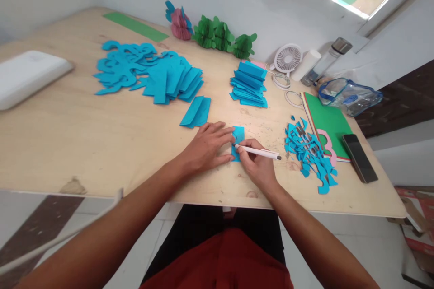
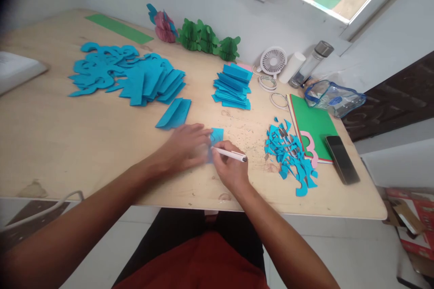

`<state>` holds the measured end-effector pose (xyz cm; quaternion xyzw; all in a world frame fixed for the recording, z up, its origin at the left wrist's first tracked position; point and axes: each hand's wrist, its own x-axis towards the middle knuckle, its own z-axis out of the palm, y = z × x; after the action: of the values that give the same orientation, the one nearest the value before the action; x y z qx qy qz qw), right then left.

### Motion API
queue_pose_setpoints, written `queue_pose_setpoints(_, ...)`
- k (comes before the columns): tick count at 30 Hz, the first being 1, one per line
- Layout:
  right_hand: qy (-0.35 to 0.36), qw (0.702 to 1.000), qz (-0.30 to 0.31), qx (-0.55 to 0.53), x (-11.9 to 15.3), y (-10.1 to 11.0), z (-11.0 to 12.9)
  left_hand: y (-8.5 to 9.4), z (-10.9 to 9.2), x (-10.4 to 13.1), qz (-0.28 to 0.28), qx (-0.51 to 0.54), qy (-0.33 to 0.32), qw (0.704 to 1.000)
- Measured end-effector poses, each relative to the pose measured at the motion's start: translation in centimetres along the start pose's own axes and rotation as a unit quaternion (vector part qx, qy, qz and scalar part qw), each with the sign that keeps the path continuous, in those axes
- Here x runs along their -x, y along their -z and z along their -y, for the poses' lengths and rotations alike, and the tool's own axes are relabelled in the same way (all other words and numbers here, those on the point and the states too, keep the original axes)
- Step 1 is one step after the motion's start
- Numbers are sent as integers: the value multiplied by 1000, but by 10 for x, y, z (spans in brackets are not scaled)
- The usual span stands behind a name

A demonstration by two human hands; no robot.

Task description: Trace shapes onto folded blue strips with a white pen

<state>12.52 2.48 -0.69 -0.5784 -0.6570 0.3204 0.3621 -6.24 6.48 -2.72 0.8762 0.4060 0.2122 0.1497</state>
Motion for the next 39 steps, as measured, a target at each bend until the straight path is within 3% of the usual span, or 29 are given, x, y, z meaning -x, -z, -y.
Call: queue_pose_setpoints(39, 39, 998, -46, 28, 8, 4, 3, 2, 0, -1, 3, -6, 0, 1000)
